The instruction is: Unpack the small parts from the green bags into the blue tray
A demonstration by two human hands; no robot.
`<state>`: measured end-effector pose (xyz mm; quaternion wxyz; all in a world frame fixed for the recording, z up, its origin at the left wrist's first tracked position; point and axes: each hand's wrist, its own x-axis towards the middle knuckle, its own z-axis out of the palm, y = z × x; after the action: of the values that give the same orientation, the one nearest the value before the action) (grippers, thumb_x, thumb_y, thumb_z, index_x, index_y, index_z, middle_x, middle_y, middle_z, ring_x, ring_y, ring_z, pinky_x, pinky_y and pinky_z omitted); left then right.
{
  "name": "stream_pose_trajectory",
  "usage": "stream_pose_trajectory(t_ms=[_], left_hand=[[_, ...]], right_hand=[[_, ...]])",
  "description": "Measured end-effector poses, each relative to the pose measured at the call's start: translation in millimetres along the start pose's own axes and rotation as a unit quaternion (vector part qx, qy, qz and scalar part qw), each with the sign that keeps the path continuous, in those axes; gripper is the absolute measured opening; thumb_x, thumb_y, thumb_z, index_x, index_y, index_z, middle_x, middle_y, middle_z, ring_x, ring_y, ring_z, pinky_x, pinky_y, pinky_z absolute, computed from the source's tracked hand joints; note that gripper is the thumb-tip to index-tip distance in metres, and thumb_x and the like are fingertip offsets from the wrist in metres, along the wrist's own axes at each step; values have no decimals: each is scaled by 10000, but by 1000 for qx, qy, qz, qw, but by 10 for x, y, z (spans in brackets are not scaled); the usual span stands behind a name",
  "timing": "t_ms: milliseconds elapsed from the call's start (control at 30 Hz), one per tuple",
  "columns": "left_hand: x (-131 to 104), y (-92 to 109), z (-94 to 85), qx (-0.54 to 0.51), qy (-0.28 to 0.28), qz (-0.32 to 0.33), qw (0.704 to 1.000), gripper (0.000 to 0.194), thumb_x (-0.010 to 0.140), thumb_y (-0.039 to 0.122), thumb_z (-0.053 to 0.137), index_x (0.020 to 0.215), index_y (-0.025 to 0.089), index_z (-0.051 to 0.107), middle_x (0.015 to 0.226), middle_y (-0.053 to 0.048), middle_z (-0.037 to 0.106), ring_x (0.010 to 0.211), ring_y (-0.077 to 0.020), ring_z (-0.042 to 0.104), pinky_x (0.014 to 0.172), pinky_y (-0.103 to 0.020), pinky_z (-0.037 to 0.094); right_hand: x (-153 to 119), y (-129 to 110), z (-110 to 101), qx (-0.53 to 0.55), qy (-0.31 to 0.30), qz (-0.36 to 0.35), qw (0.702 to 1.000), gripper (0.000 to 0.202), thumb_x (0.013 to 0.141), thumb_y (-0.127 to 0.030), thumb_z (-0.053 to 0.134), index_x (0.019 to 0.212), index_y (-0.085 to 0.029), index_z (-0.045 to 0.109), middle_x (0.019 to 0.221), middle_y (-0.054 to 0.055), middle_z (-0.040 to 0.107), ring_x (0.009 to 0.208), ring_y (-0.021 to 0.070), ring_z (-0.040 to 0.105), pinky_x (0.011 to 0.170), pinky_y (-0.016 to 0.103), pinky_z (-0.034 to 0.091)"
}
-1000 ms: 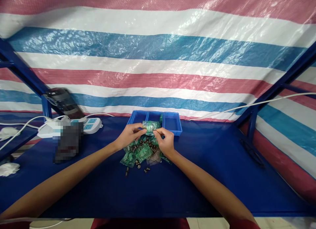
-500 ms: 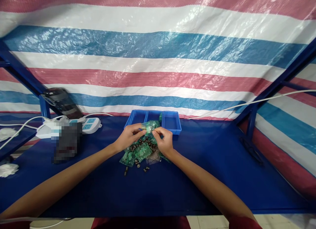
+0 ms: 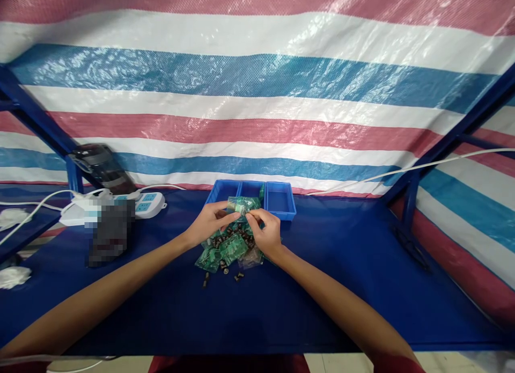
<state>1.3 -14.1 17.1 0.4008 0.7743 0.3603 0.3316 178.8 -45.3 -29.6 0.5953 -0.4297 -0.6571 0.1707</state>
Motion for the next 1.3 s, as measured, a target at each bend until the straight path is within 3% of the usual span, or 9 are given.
stream_pose_trajectory(t_ms=[600,800,1067,1300], left_hand=[[3,62,-49,-59,-44,7,997,278,838,386,616,914,120,640,535,33,497,422,-63,420,415,-179,347],[12,9,-55,-33,-62,51,996,300,867,405,576,895,115,648,493,40,462,407,-68,427,413,-176,325],[5,51,5,-19,-22,6,1000,290,847,412,598,926,133,619,494,52,468,413,-79,449,411,-181,344],[19,67,-40,-102,-59,-11,993,244,836,366,623,857,127,583,485,62,456,408,-62,421,428,-183,335]], right_hand=[[-23,-69,-2,26,-31,-10,999,186,889,-322,487,771,-189,541,635,-2,505,552,126,468,552,260,402],[-22,-68,20,13,-45,-24,999,284,867,-351,525,645,-203,426,595,-26,411,548,117,417,541,248,389],[6,25,5,68,-58,42,995,287,883,-388,512,675,-198,458,590,-25,436,532,118,448,515,243,385],[19,-11,6,111,-52,81,989,293,841,-395,586,654,-184,508,528,-42,450,467,95,415,472,229,343]])
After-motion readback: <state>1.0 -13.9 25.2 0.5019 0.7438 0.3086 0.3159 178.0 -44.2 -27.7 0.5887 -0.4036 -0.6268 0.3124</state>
